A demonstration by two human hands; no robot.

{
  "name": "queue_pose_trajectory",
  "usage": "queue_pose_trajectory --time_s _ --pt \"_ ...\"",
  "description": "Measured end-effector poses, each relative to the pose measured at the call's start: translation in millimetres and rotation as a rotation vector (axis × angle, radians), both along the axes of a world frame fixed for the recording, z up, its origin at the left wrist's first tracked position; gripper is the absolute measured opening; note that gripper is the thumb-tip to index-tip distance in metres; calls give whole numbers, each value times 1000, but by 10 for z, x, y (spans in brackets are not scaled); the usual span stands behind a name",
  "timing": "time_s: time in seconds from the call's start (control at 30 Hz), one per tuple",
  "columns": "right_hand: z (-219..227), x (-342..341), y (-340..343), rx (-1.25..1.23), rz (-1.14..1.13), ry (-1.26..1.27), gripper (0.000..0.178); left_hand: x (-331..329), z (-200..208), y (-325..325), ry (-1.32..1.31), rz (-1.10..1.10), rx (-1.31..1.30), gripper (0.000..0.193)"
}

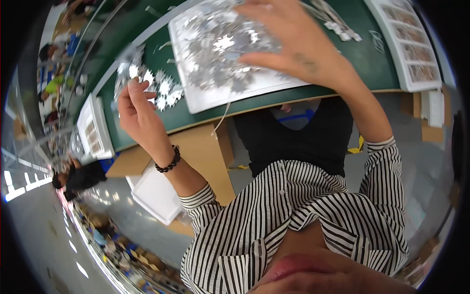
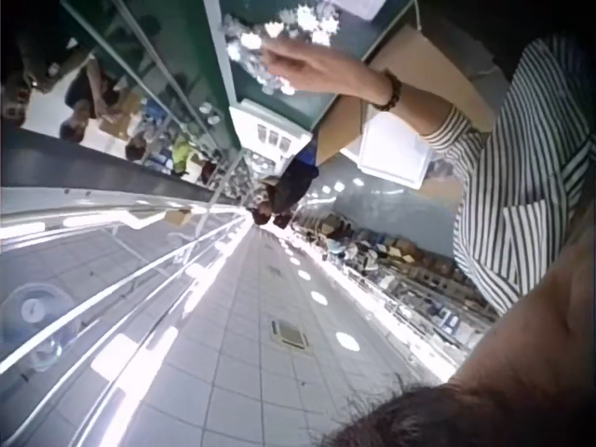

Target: Assembling small electronic components by attaching wires to a snowflake-shaped base on a factory assembly line.

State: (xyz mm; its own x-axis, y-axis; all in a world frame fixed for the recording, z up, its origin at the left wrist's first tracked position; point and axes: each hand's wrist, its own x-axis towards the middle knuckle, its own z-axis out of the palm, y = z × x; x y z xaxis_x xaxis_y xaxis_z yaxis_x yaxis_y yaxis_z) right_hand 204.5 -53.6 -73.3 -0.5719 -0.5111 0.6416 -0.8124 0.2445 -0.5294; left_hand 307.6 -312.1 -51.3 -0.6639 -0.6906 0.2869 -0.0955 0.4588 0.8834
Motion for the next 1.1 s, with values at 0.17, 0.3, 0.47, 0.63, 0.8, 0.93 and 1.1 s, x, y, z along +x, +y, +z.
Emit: queue_pose_trajectory --time_s 0.17,0.3,0.47,0.63,0.8,0.93,1.1 --pt "-61 8 -76 -103 -31 -328 39 364 -307 -571 -171 117 -193 28" --pt "-15 177 -170 -1 10 -268 37 529 -411 -676 -351 80 -367 35" --pt "338 353 -487 184 498 -628 25 112 -1076 -776 -246 59 -847 32" --pt "848 392 -569 243 639 -792 20 107 -1102 -850 -259 -45 -845 34" --pt "377 59 202 209 133 -805 15 32 -966 -834 -317 -160 -700 33" --pt "-53 -573 647 220 -86 -736 12 -10 -854 -681 -359 -133 -824 27" --pt "-214 -927 787 196 -246 -610 12 -219 -587 -611 -220 -30 -358 25"
